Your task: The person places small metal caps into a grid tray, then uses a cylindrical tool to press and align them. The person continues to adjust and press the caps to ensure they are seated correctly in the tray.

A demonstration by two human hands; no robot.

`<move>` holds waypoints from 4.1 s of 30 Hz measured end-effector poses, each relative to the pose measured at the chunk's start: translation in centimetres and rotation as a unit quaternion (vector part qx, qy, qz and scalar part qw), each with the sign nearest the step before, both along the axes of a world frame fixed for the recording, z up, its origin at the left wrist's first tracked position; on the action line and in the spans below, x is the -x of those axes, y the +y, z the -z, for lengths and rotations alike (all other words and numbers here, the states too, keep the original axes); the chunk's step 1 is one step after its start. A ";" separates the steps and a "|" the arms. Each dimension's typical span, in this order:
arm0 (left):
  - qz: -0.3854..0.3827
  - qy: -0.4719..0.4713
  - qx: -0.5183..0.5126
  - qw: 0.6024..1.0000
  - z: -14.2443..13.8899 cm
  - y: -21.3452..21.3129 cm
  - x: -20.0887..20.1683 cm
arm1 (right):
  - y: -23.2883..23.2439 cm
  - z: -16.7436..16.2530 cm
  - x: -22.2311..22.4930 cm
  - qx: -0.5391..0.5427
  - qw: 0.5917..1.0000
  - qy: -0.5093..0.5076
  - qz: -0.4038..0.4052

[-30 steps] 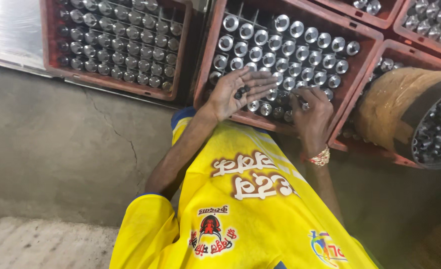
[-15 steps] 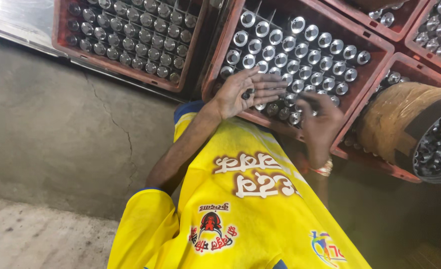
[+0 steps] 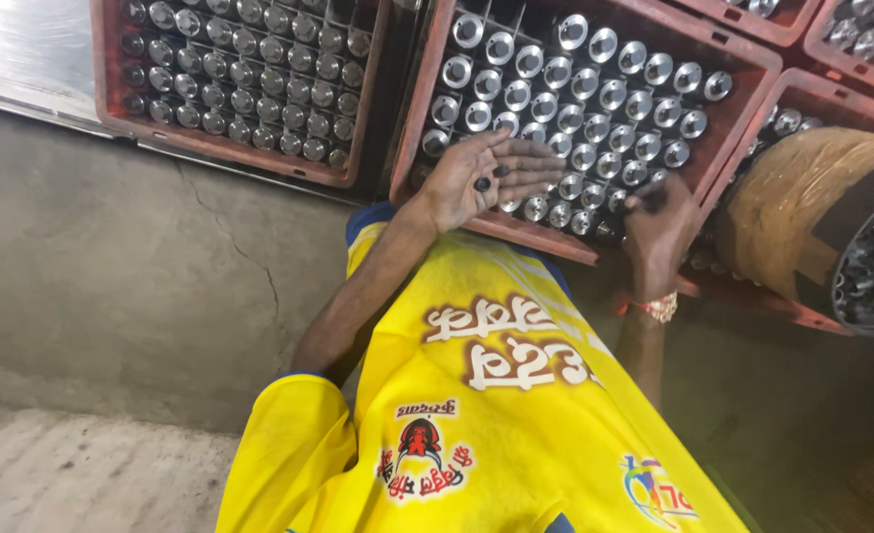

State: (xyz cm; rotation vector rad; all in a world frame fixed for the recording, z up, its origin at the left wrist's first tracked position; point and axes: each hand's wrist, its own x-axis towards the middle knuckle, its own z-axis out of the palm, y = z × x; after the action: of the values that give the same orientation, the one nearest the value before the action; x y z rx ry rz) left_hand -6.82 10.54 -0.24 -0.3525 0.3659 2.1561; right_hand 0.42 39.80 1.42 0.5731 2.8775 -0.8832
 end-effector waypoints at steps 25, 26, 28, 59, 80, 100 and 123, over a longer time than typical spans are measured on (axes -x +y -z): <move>0.009 0.031 -0.034 0.999 0.9 -0.4 -0.6 | -2.0 -7.3 0.6 -0.022 0.984 0.102 -0.144; 0.011 0.026 -0.041 0.999 0.7 -0.3 -0.5 | -0.7 -6.9 0.1 -0.059 0.982 0.090 -0.153; 0.022 0.030 -0.019 0.999 0.5 -0.2 -0.3 | 0.9 -5.8 -1.1 -0.099 0.976 0.079 -0.175; -0.014 0.004 -0.038 0.999 1.6 0.9 -2.7 | -14.3 -7.9 1.4 0.149 0.940 0.144 -0.270; -0.043 0.084 0.039 0.995 1.4 -0.6 -1.3 | 1.7 -6.0 -3.7 -0.052 0.970 -0.032 -0.237; -0.040 0.081 0.073 0.993 2.4 0.7 0.7 | 3.7 -5.3 -1.5 -0.083 0.960 -0.065 -0.259; -0.032 0.161 0.080 0.983 -1.5 2.9 0.3 | 2.8 -7.9 -0.3 -0.043 0.969 -0.011 -0.242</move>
State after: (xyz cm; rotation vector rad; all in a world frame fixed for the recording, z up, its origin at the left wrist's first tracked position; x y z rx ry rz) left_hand -7.09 13.48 1.30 -0.1023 0.7219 2.2557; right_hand 0.74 42.59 9.35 -0.1220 2.8424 -0.6692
